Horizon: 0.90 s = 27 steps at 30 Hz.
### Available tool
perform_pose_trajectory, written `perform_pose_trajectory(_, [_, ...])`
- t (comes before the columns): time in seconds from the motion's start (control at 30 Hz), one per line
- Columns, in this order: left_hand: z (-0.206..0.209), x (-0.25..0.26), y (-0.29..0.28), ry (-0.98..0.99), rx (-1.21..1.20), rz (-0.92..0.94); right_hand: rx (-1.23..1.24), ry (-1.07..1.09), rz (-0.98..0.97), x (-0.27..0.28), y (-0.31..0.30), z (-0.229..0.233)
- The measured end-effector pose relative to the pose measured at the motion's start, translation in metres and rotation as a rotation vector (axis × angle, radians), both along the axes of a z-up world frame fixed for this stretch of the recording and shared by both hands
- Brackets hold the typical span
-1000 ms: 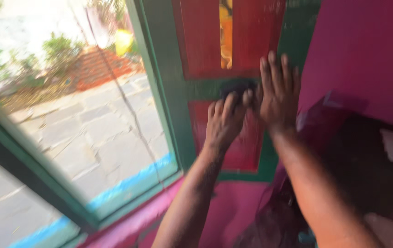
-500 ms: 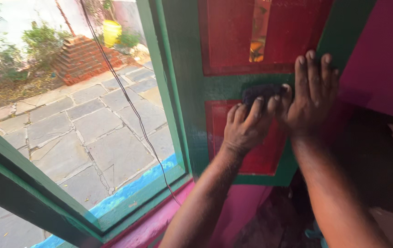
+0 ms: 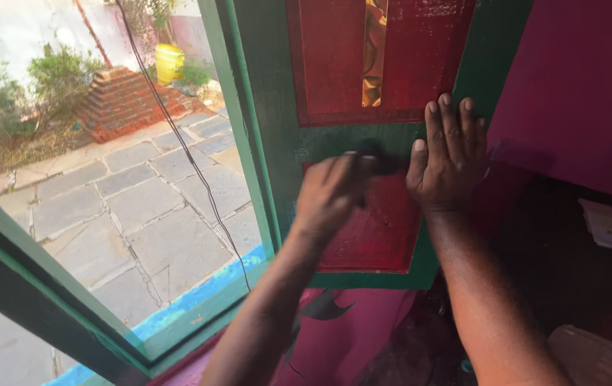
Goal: The person wipes the surface of a green and red wooden door using a dark cloth. They clean the interior side of the door first, then walk outside to wipe the exterior side of the same door.
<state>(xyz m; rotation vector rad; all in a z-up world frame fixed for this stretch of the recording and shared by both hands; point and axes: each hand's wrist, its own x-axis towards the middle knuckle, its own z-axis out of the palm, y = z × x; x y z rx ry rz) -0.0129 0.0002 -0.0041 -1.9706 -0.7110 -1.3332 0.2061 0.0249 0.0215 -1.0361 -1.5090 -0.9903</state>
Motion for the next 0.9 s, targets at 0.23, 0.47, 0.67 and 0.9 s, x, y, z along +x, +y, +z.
perform_pose_trajectory(0.23, [-0.01, 0.025, 0.009, -0.392, 0.203, 0.302, 0.064, 0.022, 0.056, -0.002, 0.009, -0.003])
perform_pose_trajectory(0.47, [0.006, 0.063, -0.003, -0.085, 0.029, 0.046, 0.075, 0.014, 0.056, 0.0, 0.008, -0.006])
perform_pose_trajectory(0.67, [0.005, -0.013, -0.015, -0.173, 0.151, 0.343, 0.035, 0.001, 0.047, 0.0, 0.003, -0.005])
perform_pose_trajectory(0.9, [-0.004, 0.041, 0.015, -0.524, 0.158, 0.34, 0.057, 0.037, 0.064, -0.006, 0.004, -0.008])
